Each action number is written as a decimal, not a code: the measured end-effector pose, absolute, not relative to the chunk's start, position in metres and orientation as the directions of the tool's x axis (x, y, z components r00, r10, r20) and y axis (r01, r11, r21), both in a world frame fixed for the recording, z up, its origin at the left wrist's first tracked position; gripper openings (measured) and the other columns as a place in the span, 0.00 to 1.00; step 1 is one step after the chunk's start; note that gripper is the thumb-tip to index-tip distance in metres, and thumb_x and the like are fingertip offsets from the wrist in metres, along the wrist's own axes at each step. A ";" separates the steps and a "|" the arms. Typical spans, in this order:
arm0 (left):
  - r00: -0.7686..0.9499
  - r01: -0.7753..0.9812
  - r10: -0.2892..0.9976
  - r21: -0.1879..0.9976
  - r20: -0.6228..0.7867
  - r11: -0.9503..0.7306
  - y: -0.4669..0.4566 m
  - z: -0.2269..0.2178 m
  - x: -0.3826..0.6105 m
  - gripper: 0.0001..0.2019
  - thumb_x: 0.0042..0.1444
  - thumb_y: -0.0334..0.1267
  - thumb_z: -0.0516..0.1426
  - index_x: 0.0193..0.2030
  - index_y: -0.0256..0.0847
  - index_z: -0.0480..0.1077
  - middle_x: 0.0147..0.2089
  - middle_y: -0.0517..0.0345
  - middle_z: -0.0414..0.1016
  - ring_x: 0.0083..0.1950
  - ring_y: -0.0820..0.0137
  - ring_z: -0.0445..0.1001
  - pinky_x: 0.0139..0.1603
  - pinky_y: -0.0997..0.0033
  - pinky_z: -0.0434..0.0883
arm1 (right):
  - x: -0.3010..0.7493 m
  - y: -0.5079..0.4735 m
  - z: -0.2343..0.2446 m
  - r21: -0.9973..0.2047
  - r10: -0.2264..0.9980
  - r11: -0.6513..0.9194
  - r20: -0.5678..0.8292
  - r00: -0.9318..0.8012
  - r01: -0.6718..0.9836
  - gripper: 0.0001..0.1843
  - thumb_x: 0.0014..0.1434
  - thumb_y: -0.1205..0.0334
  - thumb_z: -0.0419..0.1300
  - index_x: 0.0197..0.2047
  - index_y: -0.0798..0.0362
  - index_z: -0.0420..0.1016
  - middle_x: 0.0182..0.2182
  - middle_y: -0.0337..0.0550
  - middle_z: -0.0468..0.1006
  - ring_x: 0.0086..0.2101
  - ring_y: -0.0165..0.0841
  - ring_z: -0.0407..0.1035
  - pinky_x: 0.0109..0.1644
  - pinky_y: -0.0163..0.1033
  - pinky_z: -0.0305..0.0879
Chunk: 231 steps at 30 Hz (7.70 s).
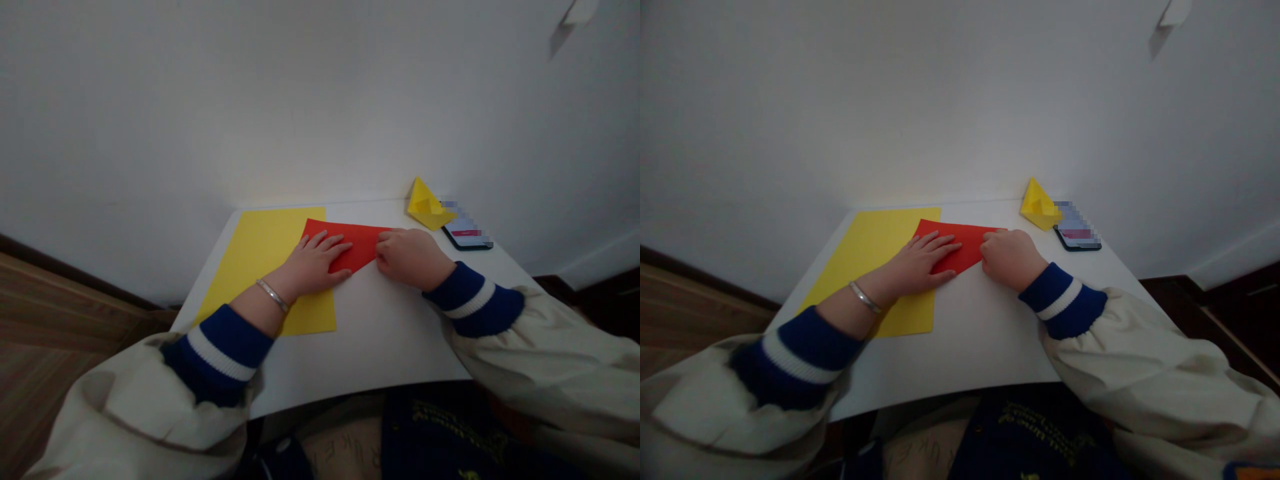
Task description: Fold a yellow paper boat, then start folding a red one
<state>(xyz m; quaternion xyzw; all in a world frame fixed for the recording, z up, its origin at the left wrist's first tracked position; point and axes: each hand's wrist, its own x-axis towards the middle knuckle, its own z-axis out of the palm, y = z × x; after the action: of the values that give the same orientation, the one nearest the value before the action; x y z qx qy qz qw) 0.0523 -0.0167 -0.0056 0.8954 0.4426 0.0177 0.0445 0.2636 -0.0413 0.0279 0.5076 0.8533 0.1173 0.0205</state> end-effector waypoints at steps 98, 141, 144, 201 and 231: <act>0.131 -0.430 0.940 0.873 0.314 -0.231 -0.030 0.009 0.058 0.21 0.62 0.52 0.51 0.56 0.41 0.66 0.59 0.50 0.70 0.57 0.61 0.70 0.57 0.60 0.68 | 0.275 -0.019 -0.016 -0.870 0.940 0.314 0.229 -0.252 0.381 0.30 0.51 0.56 0.63 0.58 0.49 0.64 0.58 0.50 0.68 0.56 0.41 0.63 0.56 0.53 0.63; 0.565 0.820 0.818 0.038 0.108 -0.571 -0.023 -0.025 0.029 0.25 0.66 0.45 0.43 0.69 0.43 0.53 0.70 0.48 0.54 0.69 0.50 0.51 0.65 0.47 0.52 | 0.277 -0.029 0.003 -0.786 0.978 0.187 0.091 -0.189 0.589 0.21 0.52 0.73 0.46 0.40 0.53 0.78 0.30 0.43 0.78 0.27 0.32 0.70 0.32 0.38 0.67; 0.578 0.812 0.811 0.030 0.095 -0.582 -0.022 -0.025 0.029 0.27 0.65 0.48 0.44 0.69 0.41 0.52 0.70 0.47 0.53 0.69 0.50 0.50 0.66 0.48 0.51 | 0.281 -0.028 0.003 -0.645 0.922 0.384 0.236 -0.307 0.661 0.20 0.49 0.74 0.51 0.39 0.52 0.80 0.35 0.45 0.75 0.32 0.34 0.69 0.38 0.41 0.68; 0.634 0.772 0.763 0.172 -0.130 -0.612 -0.041 0.003 0.054 0.36 0.58 0.54 0.49 0.69 0.37 0.49 0.72 0.51 0.47 0.72 0.59 0.43 0.71 0.55 0.43 | 0.273 -0.021 -0.005 -0.325 0.885 0.465 0.187 -0.426 0.823 0.10 0.60 0.57 0.58 0.35 0.54 0.74 0.31 0.46 0.77 0.31 0.35 0.67 0.35 0.38 0.58; 0.627 0.774 0.779 0.128 -0.009 -0.621 -0.047 0.000 0.061 0.44 0.55 0.64 0.50 0.69 0.32 0.48 0.70 0.42 0.52 0.70 0.55 0.49 0.69 0.55 0.47 | 0.271 -0.019 -0.008 -0.185 0.882 0.454 0.234 -0.409 0.872 0.09 0.59 0.56 0.57 0.33 0.53 0.70 0.32 0.45 0.75 0.31 0.34 0.66 0.36 0.38 0.58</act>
<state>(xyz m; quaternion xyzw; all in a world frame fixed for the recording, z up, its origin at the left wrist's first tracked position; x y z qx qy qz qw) 0.0610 -0.0475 0.0001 0.8999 0.4315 0.0234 0.0597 0.2706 -0.0195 -0.0076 0.5223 0.8392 -0.0169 -0.1501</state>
